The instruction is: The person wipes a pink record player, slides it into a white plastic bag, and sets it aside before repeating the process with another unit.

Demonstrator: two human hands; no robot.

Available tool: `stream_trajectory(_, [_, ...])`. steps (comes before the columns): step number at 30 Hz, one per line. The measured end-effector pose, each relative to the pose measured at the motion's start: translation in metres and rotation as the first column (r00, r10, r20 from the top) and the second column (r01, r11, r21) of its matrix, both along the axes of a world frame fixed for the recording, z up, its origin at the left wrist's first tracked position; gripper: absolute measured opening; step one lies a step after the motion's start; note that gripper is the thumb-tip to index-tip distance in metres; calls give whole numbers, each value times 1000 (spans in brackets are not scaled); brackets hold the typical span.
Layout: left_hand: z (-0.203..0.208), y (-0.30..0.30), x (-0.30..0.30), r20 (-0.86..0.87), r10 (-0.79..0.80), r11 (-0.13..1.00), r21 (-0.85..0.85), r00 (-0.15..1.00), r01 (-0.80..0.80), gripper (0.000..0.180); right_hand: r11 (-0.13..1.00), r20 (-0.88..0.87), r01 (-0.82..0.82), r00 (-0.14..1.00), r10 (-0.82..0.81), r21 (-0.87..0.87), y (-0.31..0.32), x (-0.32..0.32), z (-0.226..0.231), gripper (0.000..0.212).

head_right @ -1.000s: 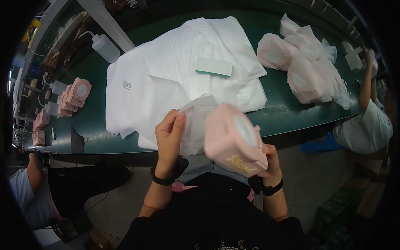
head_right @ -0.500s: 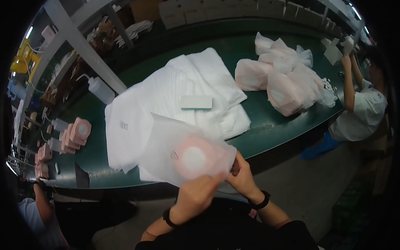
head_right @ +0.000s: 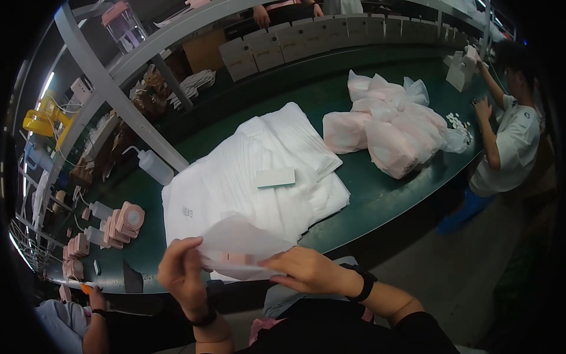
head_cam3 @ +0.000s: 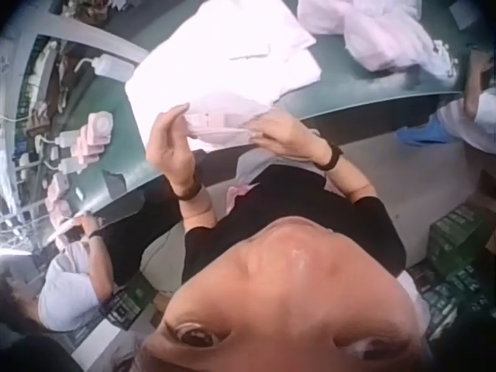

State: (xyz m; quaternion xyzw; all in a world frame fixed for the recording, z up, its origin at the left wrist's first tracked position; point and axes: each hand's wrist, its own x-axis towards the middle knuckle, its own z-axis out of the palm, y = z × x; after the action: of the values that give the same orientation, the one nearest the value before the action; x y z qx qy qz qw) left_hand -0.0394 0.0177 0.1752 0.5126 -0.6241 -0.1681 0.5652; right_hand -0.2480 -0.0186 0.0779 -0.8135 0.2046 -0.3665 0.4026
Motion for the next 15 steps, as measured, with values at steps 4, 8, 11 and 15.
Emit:
stream_trajectory(4, [32, 9, -4, 196, -104, 968, -206, 975, 145, 17, 828, 251, 255, 957, -143, -499, -2, 9, 42, 32])
stream_trajectory(8, [38, 21, -22, 176, -470, 880, 22, 865, 474, 11, 936, 466, 171, 885, -8, -308, 6, 31, 44, 26])
stream_trajectory(11, [19, 17, -31, 0, -544, 837, 62, 839, 543, 11, 992, 580, 52, 814, 24, -113, 13, 31, 26, 25])
stream_trajectory(15, [-56, -15, -32, -506, -299, 945, -38, 809, 326, 21, 996, 712, 77, 702, -30, -35, 13, 20, 27, 25])
